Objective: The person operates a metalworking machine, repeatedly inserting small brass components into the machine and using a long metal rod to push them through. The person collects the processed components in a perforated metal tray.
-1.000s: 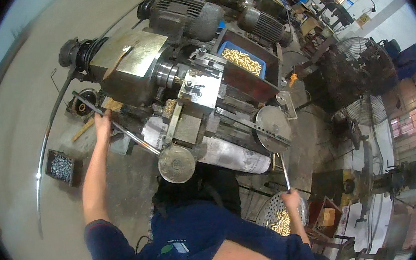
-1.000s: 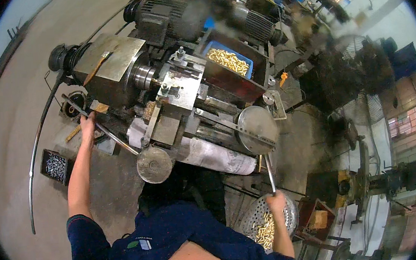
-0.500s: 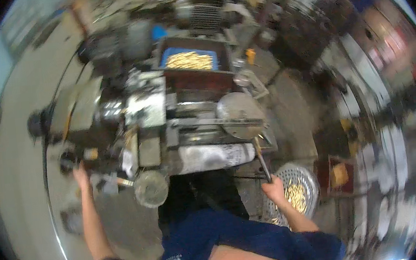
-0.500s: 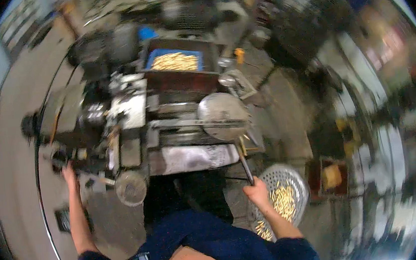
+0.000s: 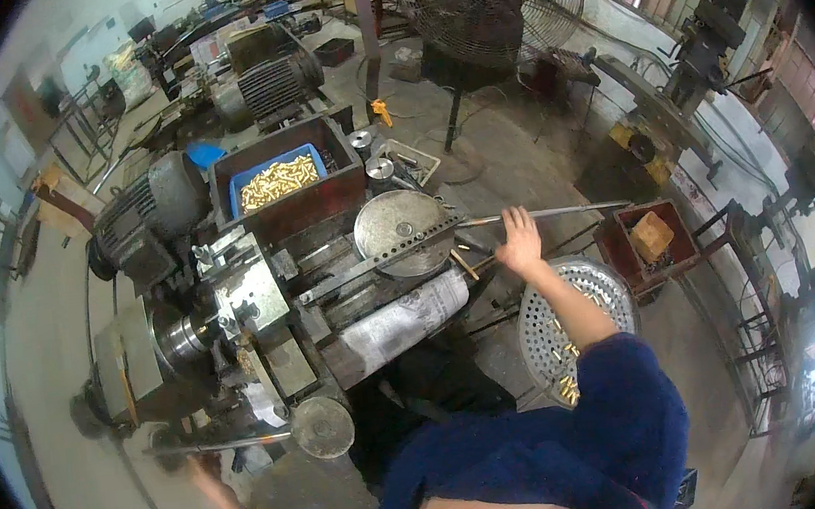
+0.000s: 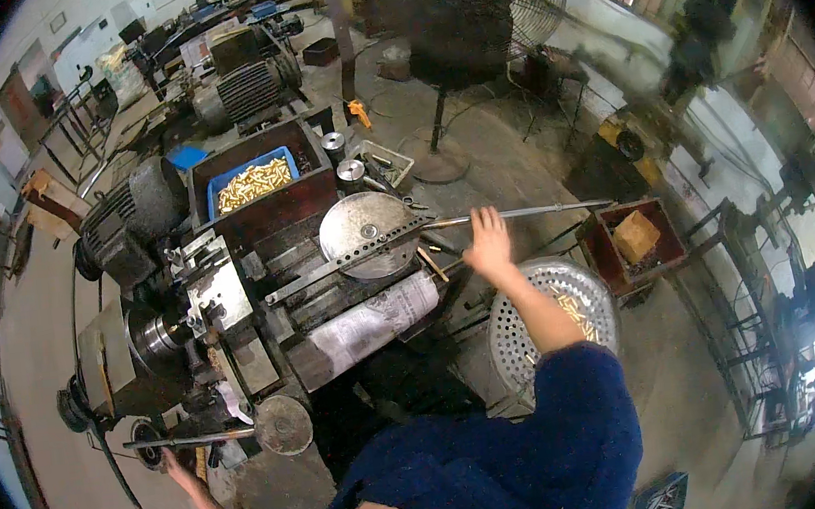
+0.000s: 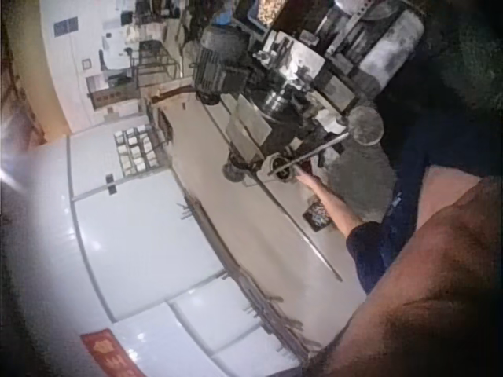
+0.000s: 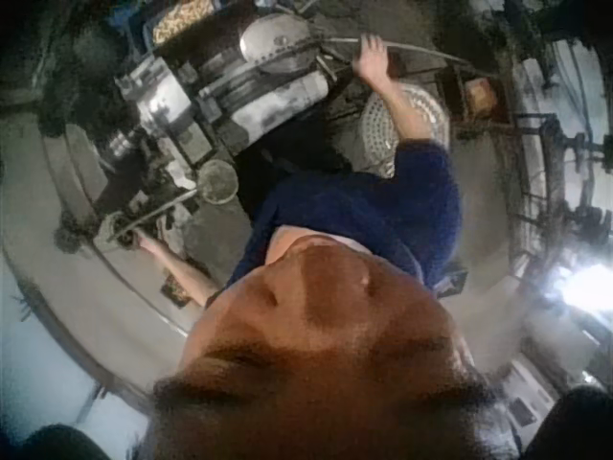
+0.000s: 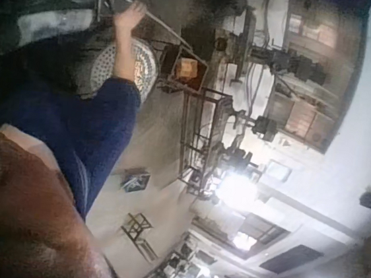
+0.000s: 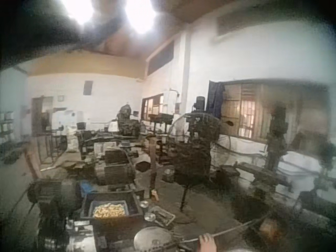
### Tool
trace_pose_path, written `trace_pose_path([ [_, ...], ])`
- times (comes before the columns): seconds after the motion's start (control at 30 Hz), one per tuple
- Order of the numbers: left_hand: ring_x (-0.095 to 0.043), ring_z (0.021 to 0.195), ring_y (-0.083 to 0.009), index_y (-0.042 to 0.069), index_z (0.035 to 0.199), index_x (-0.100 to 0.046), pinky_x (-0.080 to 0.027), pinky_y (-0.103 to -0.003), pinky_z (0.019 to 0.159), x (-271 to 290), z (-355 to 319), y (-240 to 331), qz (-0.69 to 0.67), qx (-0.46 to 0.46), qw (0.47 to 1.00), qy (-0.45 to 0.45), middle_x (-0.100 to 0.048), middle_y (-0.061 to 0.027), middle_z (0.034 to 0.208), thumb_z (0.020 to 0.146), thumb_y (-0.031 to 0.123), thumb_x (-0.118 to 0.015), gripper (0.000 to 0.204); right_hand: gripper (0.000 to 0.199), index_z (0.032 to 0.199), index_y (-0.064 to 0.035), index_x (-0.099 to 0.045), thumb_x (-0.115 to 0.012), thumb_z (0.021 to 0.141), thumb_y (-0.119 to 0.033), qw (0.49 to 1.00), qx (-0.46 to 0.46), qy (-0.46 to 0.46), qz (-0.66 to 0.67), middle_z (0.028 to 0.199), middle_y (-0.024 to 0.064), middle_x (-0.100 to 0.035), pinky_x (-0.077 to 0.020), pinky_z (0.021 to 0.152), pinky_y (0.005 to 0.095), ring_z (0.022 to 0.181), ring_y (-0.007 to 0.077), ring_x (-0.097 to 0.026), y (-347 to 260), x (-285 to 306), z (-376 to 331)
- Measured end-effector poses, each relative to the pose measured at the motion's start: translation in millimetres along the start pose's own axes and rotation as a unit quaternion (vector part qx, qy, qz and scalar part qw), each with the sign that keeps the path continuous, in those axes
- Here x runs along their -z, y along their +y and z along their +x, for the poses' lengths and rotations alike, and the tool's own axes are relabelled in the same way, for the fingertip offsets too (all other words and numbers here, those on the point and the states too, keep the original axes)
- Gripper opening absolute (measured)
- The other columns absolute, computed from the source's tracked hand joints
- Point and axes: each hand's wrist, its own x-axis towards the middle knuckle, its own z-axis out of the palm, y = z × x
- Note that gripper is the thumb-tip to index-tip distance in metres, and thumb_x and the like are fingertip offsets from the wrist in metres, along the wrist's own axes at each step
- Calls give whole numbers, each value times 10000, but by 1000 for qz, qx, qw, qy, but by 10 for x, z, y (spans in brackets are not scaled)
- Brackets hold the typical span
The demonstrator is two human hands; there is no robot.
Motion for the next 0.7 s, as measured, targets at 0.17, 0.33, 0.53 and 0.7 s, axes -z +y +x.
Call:
trace_pose_path([
  [0.17, -608, 837, -315, 1, 933, -604, -472, -385, 719, -133, -107, -605, 625, -193, 754, -64, -618, -204, 870, 804, 424, -559, 444, 599, 1125, -63, -540, -632, 540, -152, 982, -24, -134, 130, 1189, 189, -488, -358, 957, 394, 1114, 351, -447, -247, 159, -662],
  [0.33, -601, 615, -316, 26, 762, -589, -482, -408, 545, -266, 66, -864, 677, -229, 697, -64, -618, -142, 720, 817, 446, -524, 429, 417, 921, -63, -642, -593, 558, -262, 953, 33, -239, 185, 888, 162, -613, -471, 743, 405, 830, 342, -575, -340, 90, -1071],
  [0.53, -607, 689, -298, 33, 894, -560, -486, -400, 597, -708, -107, -1238, 554, -184, 811, 34, -601, -149, 762, 826, 428, -510, 404, 352, 871, -74, -664, -595, 569, -242, 947, 66, -260, 175, 825, 172, -629, -477, 742, 396, 806, 330, -596, -516, 251, -990],
  [0.7, -614, 796, -334, 63, 1047, -529, -479, -435, 689, -104, -106, -982, 670, -137, 720, -121, -622, -169, 897, 841, 357, -481, 362, 344, 898, -44, -646, -596, 580, -166, 942, 140, -245, 184, 812, 148, -635, -482, 685, 370, 758, 303, -610, -882, 497, -405],
])
